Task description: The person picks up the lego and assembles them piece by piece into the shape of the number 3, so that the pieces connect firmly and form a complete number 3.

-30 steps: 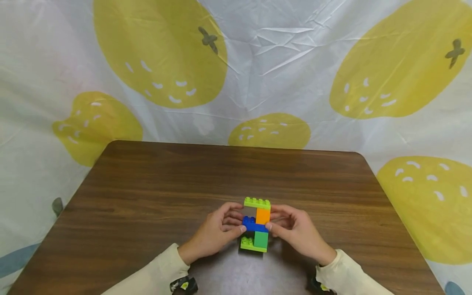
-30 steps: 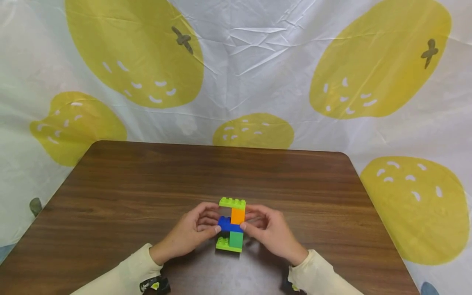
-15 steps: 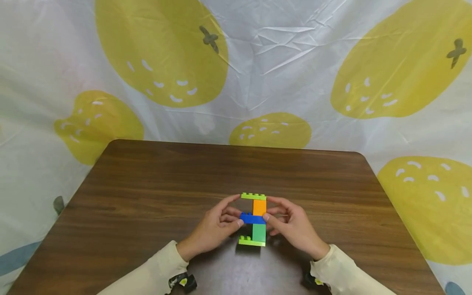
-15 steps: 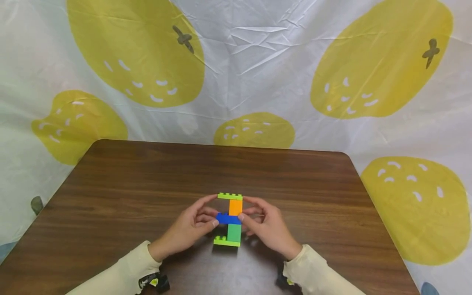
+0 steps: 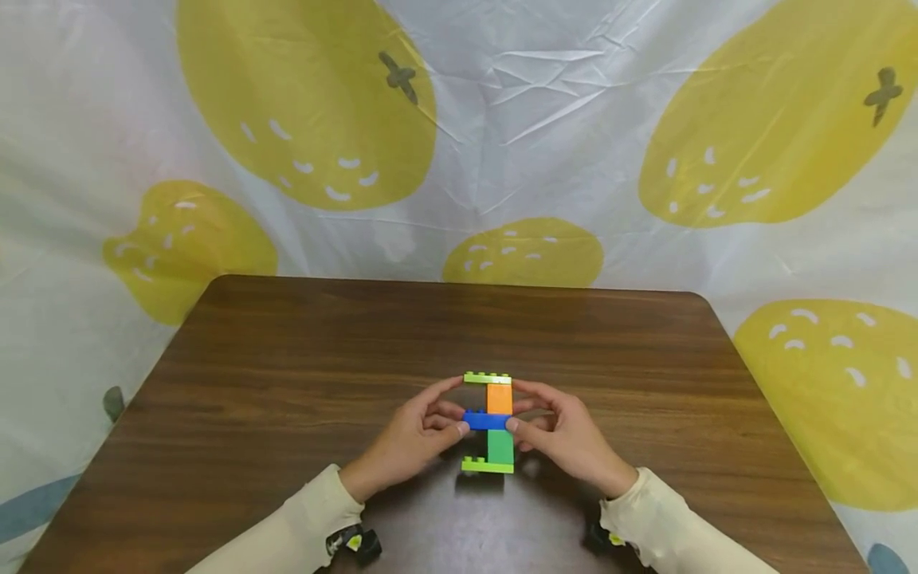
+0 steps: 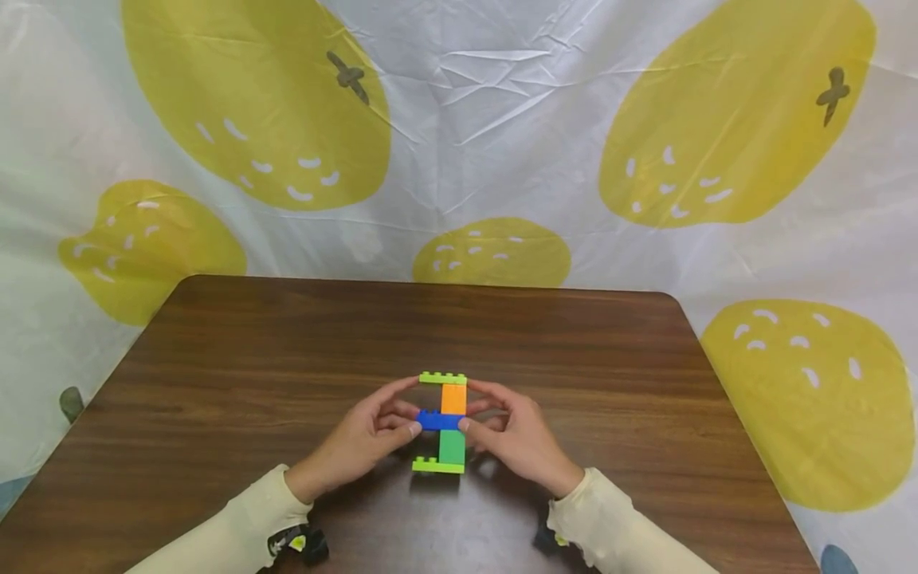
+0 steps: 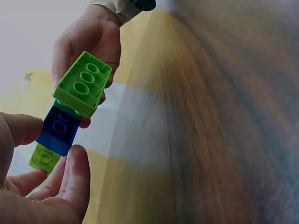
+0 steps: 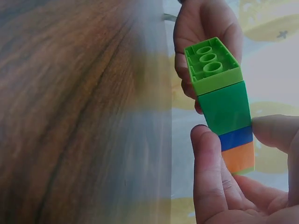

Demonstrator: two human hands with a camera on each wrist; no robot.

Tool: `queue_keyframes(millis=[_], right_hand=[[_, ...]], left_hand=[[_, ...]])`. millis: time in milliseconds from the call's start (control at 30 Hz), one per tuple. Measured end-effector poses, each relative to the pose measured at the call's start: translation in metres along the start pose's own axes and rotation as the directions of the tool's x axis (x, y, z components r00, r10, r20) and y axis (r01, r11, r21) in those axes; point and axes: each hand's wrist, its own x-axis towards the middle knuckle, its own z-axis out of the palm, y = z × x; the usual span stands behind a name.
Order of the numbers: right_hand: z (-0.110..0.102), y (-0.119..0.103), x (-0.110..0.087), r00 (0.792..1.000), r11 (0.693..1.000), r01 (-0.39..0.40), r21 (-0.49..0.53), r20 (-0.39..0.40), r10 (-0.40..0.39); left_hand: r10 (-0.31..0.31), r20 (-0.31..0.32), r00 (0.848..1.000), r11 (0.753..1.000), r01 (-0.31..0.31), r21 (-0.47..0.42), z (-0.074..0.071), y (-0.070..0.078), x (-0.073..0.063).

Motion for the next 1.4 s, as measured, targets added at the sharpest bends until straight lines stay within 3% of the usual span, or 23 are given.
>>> queue_keyframes(millis=[433, 800, 1100, 1400], right_hand=[[-0.001, 0.002, 0.009, 0.999, 0.999, -0.029, -0.018, 0.035, 0.030], [0.000, 0.006, 0.021, 0.996, 0.997, -0.070, -0.019, 0.061, 0.071], [0.001, 0.007, 0.030, 0.994, 0.997, -0.072, -0.025, 0.079, 0.074], [0.002, 0.010, 0.037, 0.990, 0.994, -0.102, -0.032, 0.092, 0.104]], left_hand=[[-0.046, 0.026, 0.999, 0.999, 0.046, -0.002, -0.009, -0.005, 0.009], [-0.087, 0.014, 0.996, 0.995, 0.086, 0.051, -0.015, -0.010, 0.016], [-0.074, 0.025, 0.997, 0.996, 0.072, 0.048, -0.020, -0.014, 0.023], [-0.099, 0.009, 0.995, 0.992, 0.098, 0.077, -0.023, -0.017, 0.030]])
